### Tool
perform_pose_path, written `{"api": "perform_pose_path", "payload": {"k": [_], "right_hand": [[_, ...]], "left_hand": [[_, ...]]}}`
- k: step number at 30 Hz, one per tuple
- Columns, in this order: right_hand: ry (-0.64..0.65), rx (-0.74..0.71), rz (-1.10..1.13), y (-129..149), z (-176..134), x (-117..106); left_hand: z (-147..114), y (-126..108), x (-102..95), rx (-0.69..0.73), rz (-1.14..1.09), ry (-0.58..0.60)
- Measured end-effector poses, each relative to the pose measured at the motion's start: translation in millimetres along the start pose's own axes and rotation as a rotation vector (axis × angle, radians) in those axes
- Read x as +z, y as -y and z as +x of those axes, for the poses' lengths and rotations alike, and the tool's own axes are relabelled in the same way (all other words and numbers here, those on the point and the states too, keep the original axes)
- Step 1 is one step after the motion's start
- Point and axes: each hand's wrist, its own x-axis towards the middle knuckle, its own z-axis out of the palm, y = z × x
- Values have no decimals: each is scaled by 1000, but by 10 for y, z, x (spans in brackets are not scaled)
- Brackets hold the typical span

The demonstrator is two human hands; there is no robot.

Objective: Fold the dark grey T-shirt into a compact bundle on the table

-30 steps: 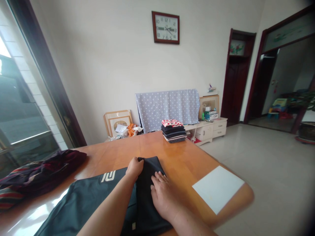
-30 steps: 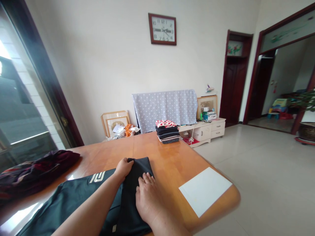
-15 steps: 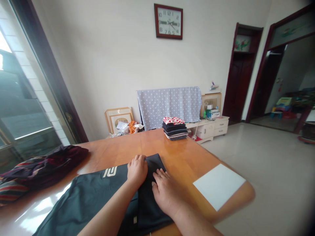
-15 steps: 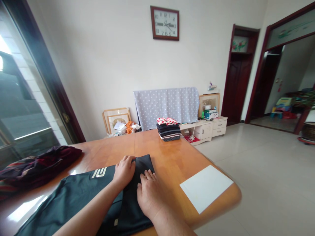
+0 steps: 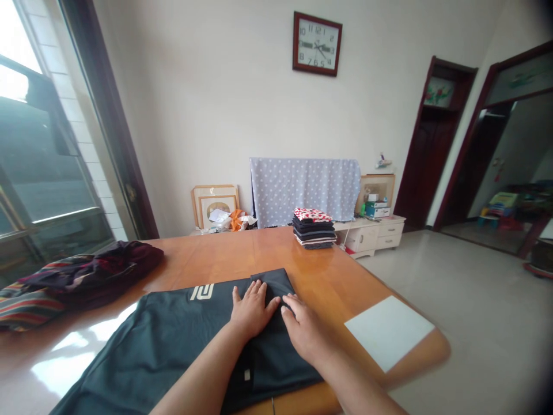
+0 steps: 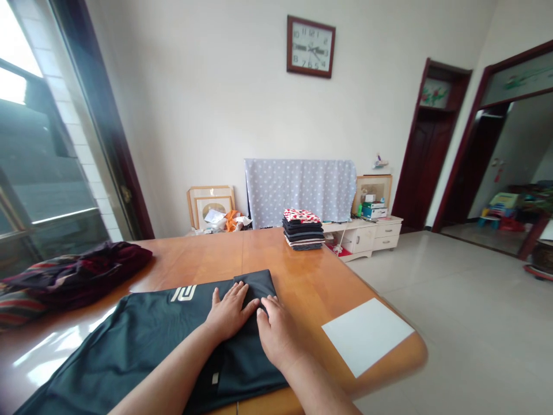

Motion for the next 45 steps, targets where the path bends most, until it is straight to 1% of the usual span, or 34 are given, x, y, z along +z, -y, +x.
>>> {"api": "perform_pose_path", "payload": {"k": [4, 7, 9, 11, 14, 16, 19, 21, 25, 30, 33, 36, 40, 45], "right_hand": [[65, 64, 38, 22, 149, -126], [65, 51, 5, 27, 394, -186], [52, 34, -65, 33, 588, -176], [55, 21, -161, 36, 769, -119], [107, 11, -330, 6, 967, 25], [178, 5, -428, -47, 1040, 122], [298, 39, -512, -158, 1087, 221], [340, 76, -541, -223, 1101, 251], [366, 102, -572, -277, 1129, 260], [387, 121, -573, -224, 1140, 225], [364, 146, -566, -189, 1084, 150], [311, 166, -512, -184, 950, 30], [262, 157, -438, -204, 681, -157], [242, 166, -428, -213, 344, -360]], "left_hand": [[45, 86, -14, -12, -18, -97], [82, 125, 4, -19, -32, -89], [91, 127, 22, -25, -38, -70], [87, 119, 38, -30, -37, -70], [68, 111, 59, -20, -26, -99], [57, 114, 77, -11, -16, -97], [52, 127, 104, -17, -2, -53], [54, 135, 116, -24, 3, -22], [57, 140, 114, -47, 8, 9], [53, 132, 96, -57, 12, 20], [51, 130, 93, -60, 18, 13], [45, 128, 94, -51, 12, -2], [30, 115, 77, -41, -15, -32], [15, 101, -36, 19, -9, -96]]}}
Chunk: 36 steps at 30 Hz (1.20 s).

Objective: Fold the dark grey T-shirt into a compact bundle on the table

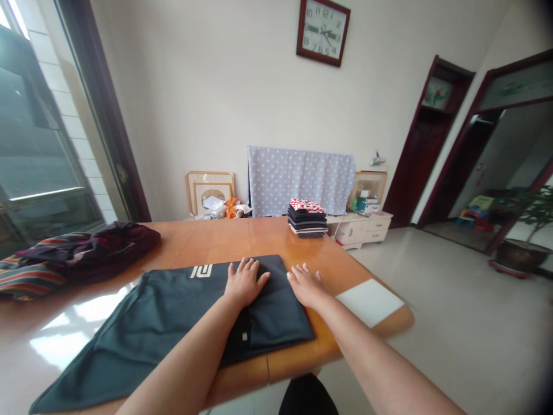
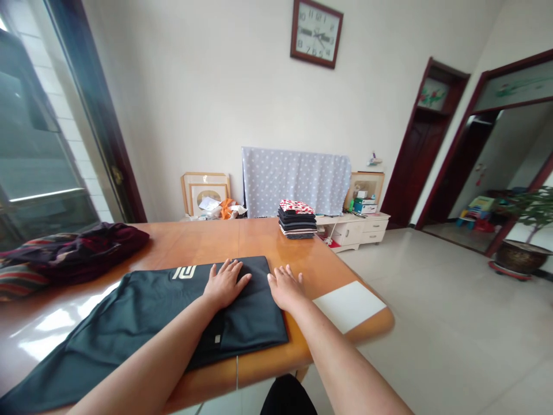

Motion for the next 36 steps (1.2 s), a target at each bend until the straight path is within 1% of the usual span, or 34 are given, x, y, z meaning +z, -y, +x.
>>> {"api": "perform_pose_path", "payload": {"k": [3, 6, 8, 11, 14, 17, 21, 25, 26, 28, 30, 32, 33, 34, 36], "right_hand": [[-5, -18, -6, -36, -183, -20], [-1, -38, -4, -17, -351, -19], [-12, -59, 5, 28, -458, -12], [-31, -95, 22, 122, -602, 26], [-38, -111, 8, 196, -711, 129], [-42, -117, -38, 210, -777, 274], [-56, -117, -90, 169, -807, 418], [-90, -124, -121, 110, -778, 502], [-101, -122, -130, 92, -763, 525], [-135, -127, -143, 52, -726, 575], [-176, -142, -139, 7, -690, 626], [-225, -156, -122, -37, -663, 668], [-249, -161, -111, -57, -654, 686], [-272, -167, -98, -73, -648, 700], [-309, -178, -72, -96, -643, 720]], "left_hand": [[-11, -24, -122, 36, 5, 20], [-86, -105, -255, 50, -6, 56], [-201, -200, -331, 63, -11, 63], [-478, -363, -394, 85, -25, 77], [-808, -468, -366, 94, -48, 108], [-1064, -485, -268, 74, -34, 140], [-1205, -470, -176, 58, -24, 107], [-1260, -433, -224, 50, -52, 115], [-1279, -394, -254, 45, -63, 98], [-1320, -257, -341, 4, -72, 23], [-1362, -30, -470, -86, -51, -81], [-1403, 273, -643, -230, 1, -164], [-1424, 443, -742, -338, 35, -187], [-1447, 618, -844, -463, 73, -201], [-1505, 963, -1044, -603, 123, -214]]}}
